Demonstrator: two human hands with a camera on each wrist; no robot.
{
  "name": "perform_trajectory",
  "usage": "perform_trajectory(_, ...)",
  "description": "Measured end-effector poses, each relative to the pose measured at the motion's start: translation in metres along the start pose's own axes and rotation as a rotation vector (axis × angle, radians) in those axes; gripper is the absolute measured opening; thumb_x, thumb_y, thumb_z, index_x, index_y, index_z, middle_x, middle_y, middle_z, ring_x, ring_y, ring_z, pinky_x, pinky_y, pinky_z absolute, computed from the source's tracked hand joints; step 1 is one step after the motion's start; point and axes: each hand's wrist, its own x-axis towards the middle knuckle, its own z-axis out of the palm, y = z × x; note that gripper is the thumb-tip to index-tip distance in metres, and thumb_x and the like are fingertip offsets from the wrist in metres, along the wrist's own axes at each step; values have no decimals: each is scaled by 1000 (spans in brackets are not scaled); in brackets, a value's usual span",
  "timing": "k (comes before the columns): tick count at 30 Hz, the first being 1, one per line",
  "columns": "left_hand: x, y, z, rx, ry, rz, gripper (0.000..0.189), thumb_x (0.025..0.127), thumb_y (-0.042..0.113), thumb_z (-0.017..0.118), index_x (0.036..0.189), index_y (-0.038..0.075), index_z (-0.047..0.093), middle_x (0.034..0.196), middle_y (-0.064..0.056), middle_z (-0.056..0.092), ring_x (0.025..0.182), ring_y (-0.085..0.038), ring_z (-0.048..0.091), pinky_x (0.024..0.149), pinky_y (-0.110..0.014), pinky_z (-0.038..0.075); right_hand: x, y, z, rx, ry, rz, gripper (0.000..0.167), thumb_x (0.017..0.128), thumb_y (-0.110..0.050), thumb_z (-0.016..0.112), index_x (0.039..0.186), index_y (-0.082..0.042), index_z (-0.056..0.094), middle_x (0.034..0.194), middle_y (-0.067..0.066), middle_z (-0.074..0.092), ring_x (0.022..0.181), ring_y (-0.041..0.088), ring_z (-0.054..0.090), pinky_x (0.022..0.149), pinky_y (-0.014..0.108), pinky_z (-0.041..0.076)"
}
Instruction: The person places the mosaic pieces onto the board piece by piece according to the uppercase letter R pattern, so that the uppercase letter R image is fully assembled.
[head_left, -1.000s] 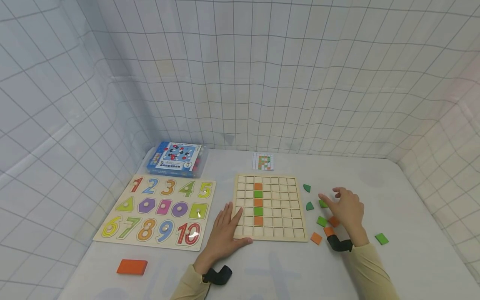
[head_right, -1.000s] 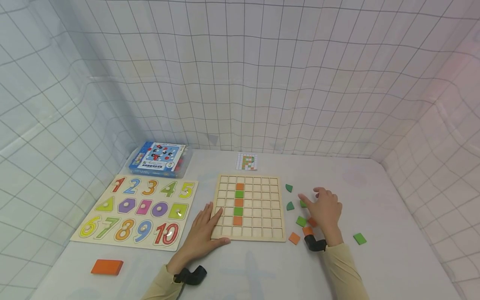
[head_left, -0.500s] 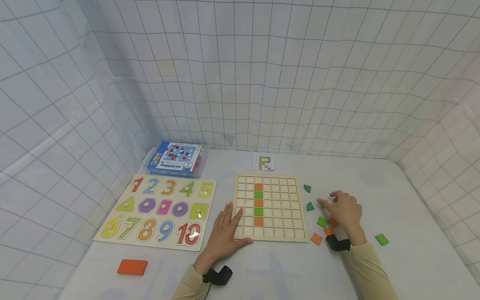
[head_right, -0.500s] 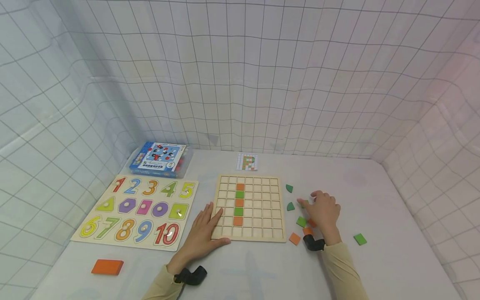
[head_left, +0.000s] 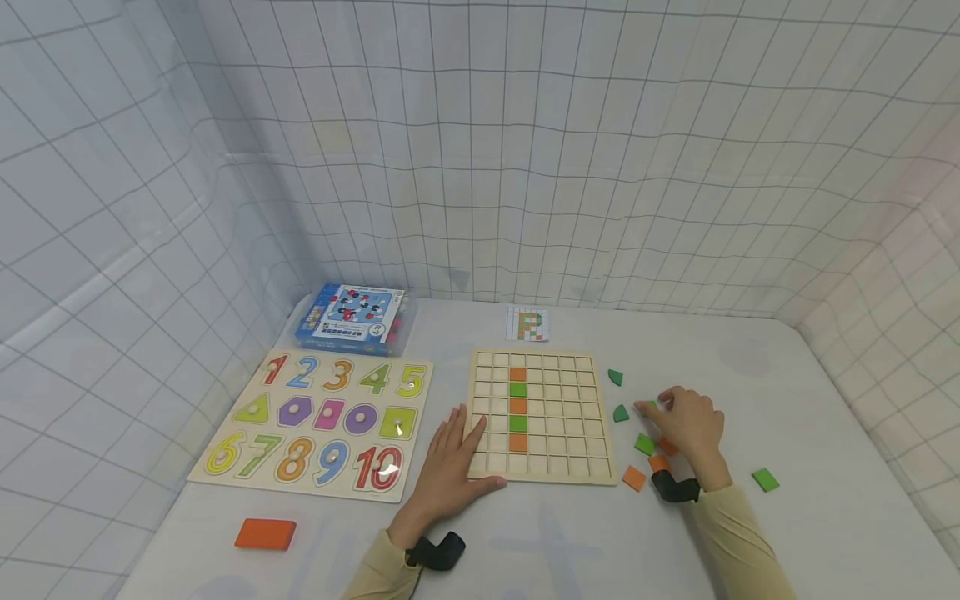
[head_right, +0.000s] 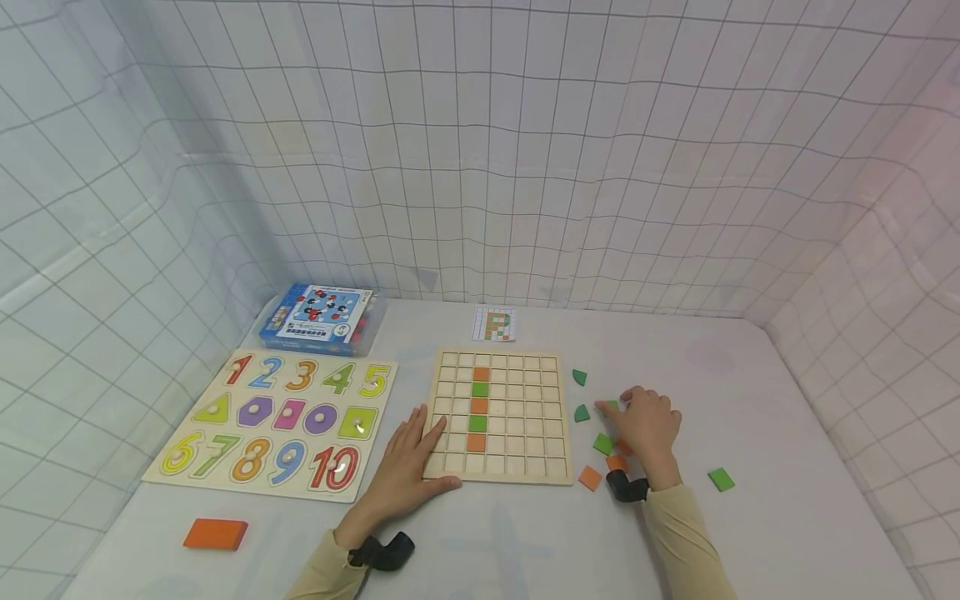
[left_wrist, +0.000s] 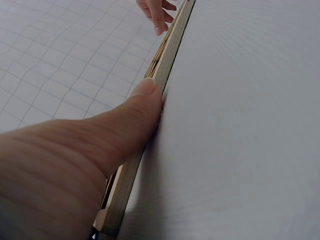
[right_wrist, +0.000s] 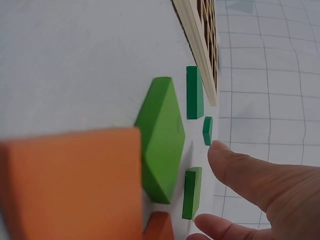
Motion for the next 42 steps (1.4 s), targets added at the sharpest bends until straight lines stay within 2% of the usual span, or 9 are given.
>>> perform_trajectory(10,0,1,0,18,-10,-5,92,78,56,69,146,4,35,154,-23,13,142,-34,6,113,-46,7,2,1,1,-6,-10,-8,52,81,-43,70,97,5,63,82,15,62,73,35,54,66,50,41)
perform_trajectory(15,0,1,-1,20,-12,-4,92,78,56,69,146,4,35,154,-24,13,142,-35,6,113,-47,7,5,1,2,7,-11,-4,46,82,-39,70,94,5,63,76,13,62,68,31,54,66,50,40)
perform_trajectory(19,-1,2,-2,22,-12,-4,92,78,56,68,146,4,35,154,-24,13,142,-35,6,113,-47,7,6,0,2,23,-31,19,43,83,-36,70,93,5,64,74,12,61,69,31,54,69,50,39)
perform_trajectory(28,-1,1,-1,12,-11,0,92,78,56,69,146,4,34,154,-24,13,142,-34,5,113,-47,7,11,-4,2,48,-85,65,38,83,-28,71,99,5,60,80,13,59,69,27,50,70,47,39)
perform_trajectory(31,-1,1,-1,13,-8,2,92,78,55,69,146,4,35,154,-24,13,142,-35,6,113,-47,7,10,-4,2,76,-70,54,36,83,-26,71,99,4,58,79,12,59,68,26,50,69,47,39)
perform_trajectory(37,0,2,-2,14,-9,0,93,78,56,69,146,4,34,154,-24,13,142,-35,6,113,-47,7,8,-4,3,123,-10,34,29,83,-24,71,97,-1,59,89,15,64,71,27,56,68,46,39)
perform_trajectory(42,0,1,-1,20,-9,-6,93,78,56,69,146,4,35,154,-24,13,142,-35,6,113,-47,7,6,-4,5,169,80,-10,22,85,-22,68,94,-3,60,87,13,65,66,25,56,60,38,38)
